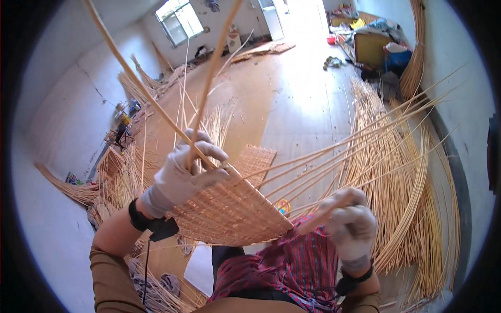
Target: Weaving a flat-bottomed basket using long wooden reeds or splints.
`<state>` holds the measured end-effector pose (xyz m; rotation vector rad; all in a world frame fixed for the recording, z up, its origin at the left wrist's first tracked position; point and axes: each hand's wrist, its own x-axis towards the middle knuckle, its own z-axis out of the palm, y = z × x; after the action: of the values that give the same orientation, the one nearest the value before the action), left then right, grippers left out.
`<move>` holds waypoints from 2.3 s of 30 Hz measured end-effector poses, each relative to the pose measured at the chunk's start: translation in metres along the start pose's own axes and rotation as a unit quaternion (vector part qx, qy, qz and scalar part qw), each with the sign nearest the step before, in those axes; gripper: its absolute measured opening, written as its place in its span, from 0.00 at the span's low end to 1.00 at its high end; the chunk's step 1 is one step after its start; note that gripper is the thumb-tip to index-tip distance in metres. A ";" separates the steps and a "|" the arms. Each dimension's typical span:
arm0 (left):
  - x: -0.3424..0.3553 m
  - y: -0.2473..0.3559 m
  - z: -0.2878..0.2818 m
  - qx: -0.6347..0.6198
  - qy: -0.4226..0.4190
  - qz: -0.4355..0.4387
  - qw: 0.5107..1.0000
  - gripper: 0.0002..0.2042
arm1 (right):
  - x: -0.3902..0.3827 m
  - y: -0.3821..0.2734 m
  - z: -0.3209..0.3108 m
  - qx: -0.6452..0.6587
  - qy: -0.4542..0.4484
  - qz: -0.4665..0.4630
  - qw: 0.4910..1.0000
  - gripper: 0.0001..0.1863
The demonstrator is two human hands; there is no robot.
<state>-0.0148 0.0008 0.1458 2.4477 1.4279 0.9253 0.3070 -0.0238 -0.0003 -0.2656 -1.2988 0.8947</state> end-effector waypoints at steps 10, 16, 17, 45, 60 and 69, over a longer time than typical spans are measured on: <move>-0.013 -0.014 -0.002 -0.207 -0.083 -0.062 0.973 0.18 | 0.084 0.038 0.110 -0.234 -0.162 -0.085 0.955 0.19; -0.013 0.000 -0.006 -0.155 -0.059 -0.047 0.985 0.22 | 0.134 0.026 0.095 -0.005 -0.181 0.211 0.961 0.21; -0.012 0.003 -0.006 -0.150 -0.058 -0.067 0.985 0.23 | 0.141 0.026 0.097 0.007 -0.194 0.219 0.956 0.22; -0.004 0.004 0.001 -0.129 -0.052 -0.129 0.982 0.18 | 0.114 0.065 0.120 0.394 0.118 0.146 0.900 0.15; 0.023 -0.026 -0.018 -0.132 -0.234 0.039 0.962 0.10 | 0.110 0.064 0.131 0.416 0.117 0.162 0.887 0.15; 0.032 -0.026 -0.015 -0.210 -0.295 -0.034 0.932 0.08 | 0.117 0.076 0.055 0.466 0.097 0.037 0.878 0.19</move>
<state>-0.0317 0.0385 0.1605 2.0776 0.9721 0.3664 0.2255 0.0911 0.0515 0.3552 -0.5600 1.4161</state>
